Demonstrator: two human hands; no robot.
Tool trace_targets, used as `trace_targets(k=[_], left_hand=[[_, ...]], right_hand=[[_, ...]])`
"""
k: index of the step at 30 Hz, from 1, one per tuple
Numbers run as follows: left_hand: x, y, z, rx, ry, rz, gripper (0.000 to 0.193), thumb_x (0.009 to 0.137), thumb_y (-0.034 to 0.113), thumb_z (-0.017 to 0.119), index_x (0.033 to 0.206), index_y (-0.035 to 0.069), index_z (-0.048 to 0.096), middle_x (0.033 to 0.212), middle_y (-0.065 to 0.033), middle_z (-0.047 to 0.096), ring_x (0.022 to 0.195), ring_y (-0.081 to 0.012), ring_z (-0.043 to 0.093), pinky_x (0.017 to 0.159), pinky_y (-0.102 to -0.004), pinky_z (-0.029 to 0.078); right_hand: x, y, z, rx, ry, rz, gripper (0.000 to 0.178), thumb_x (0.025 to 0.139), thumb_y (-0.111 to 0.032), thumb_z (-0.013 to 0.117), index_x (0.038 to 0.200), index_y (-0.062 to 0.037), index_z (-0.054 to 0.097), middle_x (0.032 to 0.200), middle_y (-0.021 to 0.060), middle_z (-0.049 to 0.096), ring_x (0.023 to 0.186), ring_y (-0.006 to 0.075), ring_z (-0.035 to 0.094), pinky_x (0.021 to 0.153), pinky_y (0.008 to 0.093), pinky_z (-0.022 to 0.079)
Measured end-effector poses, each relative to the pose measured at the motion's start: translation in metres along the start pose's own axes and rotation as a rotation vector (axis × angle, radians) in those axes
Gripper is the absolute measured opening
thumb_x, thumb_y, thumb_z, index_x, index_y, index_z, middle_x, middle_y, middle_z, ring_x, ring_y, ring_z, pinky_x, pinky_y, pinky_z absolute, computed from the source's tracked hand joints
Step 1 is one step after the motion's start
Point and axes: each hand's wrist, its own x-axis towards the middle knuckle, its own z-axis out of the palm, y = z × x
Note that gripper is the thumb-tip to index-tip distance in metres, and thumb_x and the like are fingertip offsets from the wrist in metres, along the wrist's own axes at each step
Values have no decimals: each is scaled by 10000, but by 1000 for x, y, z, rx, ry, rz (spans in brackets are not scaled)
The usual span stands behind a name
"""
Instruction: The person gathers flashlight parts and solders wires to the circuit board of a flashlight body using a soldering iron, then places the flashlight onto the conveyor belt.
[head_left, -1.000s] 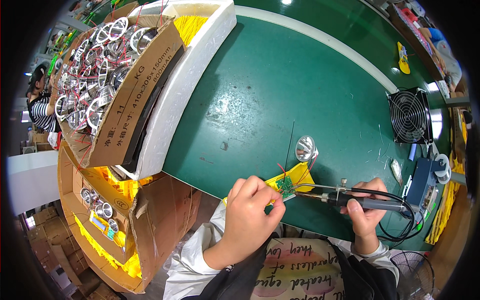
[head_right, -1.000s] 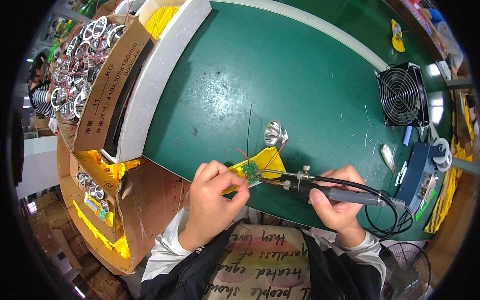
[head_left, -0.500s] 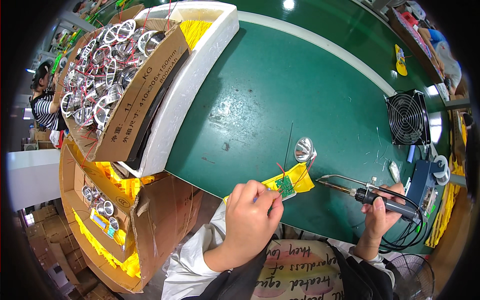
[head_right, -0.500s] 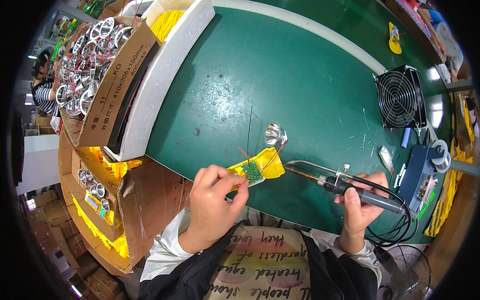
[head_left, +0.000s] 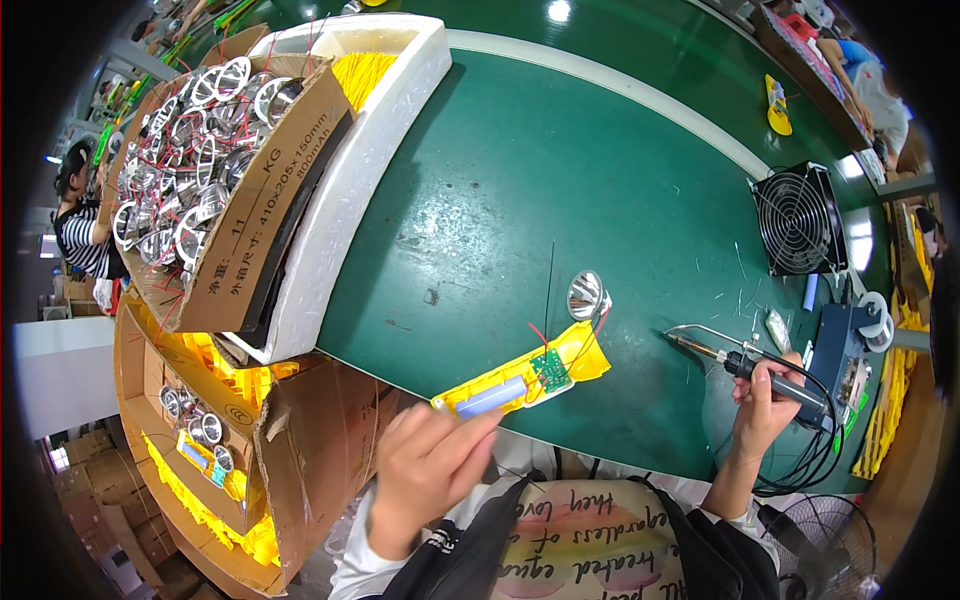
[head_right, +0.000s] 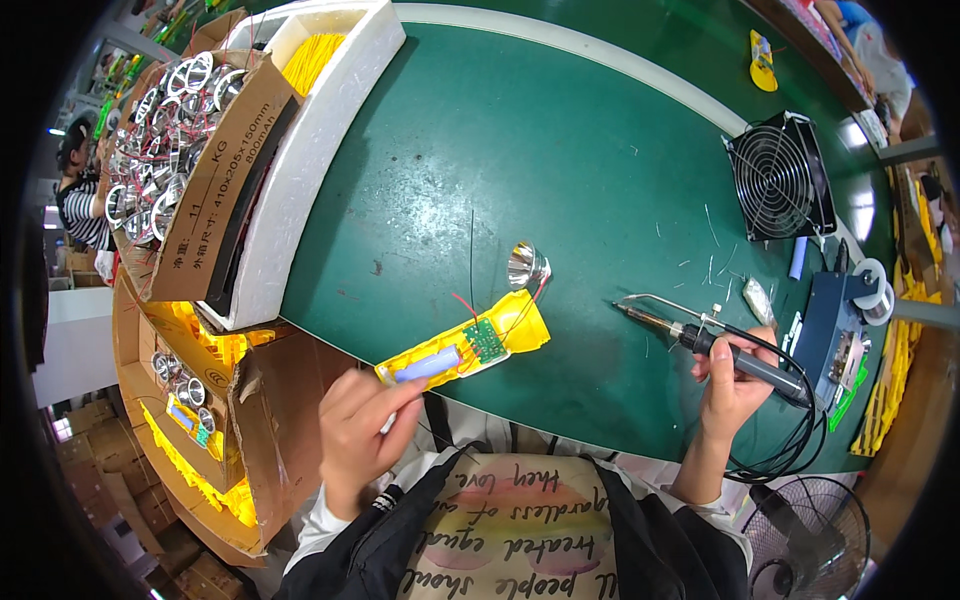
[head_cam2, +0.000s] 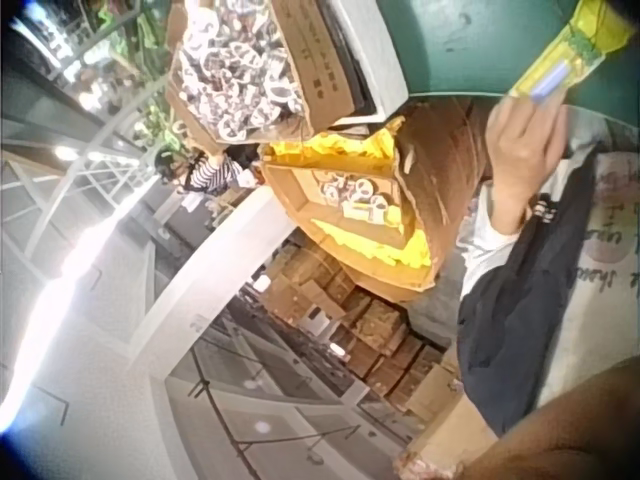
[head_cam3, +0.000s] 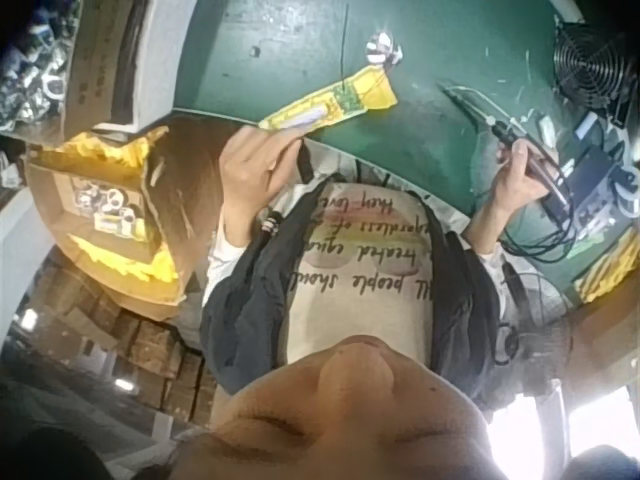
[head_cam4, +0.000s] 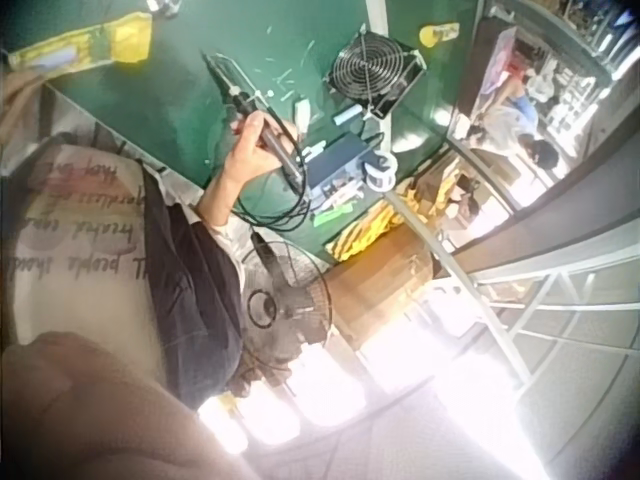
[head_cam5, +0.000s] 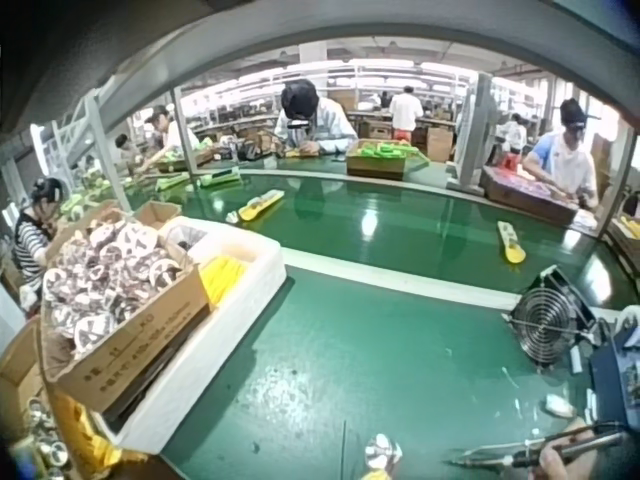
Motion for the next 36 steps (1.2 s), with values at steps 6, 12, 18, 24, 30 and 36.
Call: trace_targets(k=[6,12,18,24,30,36], left_hand=[[-20,0,-8,-112,-310,34,321,602,20,620,912,101,615,633,-18,554,544,-173,507,475,-277,402],[-19,-2,-11,-47,-397,97,264,603,102,669,864,121,636,660,-10,543,584,-154,520,479,-265,403],[4,-6,12,-226,116,70,223,581,75,706,796,81,644,665,-22,527,588,-154,518,490,-241,400],[7,-4,37,-368,217,-13,126,616,23,682,720,45,614,681,-62,567,564,-164,550,522,-238,437],[6,3,45,-343,254,-82,141,598,24,682,717,44,607,653,-41,546,537,-152,521,499,-240,420],[5,1,55,-158,300,32,167,599,92,686,743,113,606,672,1,540,555,-163,501,485,-272,375]], right_hand=[[1,2,-2,39,0,-15,173,752,-74,568,795,-11,413,614,53,470,422,108,481,376,181,389],[1,-4,-2,38,-3,-47,168,756,-71,567,798,-1,421,636,62,467,427,118,488,373,186,390],[4,-6,4,60,-24,-33,171,758,-79,565,793,-3,416,636,65,468,432,119,490,375,185,390],[4,-1,4,85,8,6,186,757,-95,566,779,-16,399,634,59,461,447,112,487,385,181,390],[1,14,-4,154,99,-74,177,764,-112,547,790,-43,386,614,41,442,426,81,421,410,173,370],[-5,13,-10,191,126,-133,204,763,-146,546,821,-52,374,643,41,450,446,84,408,426,177,359]])
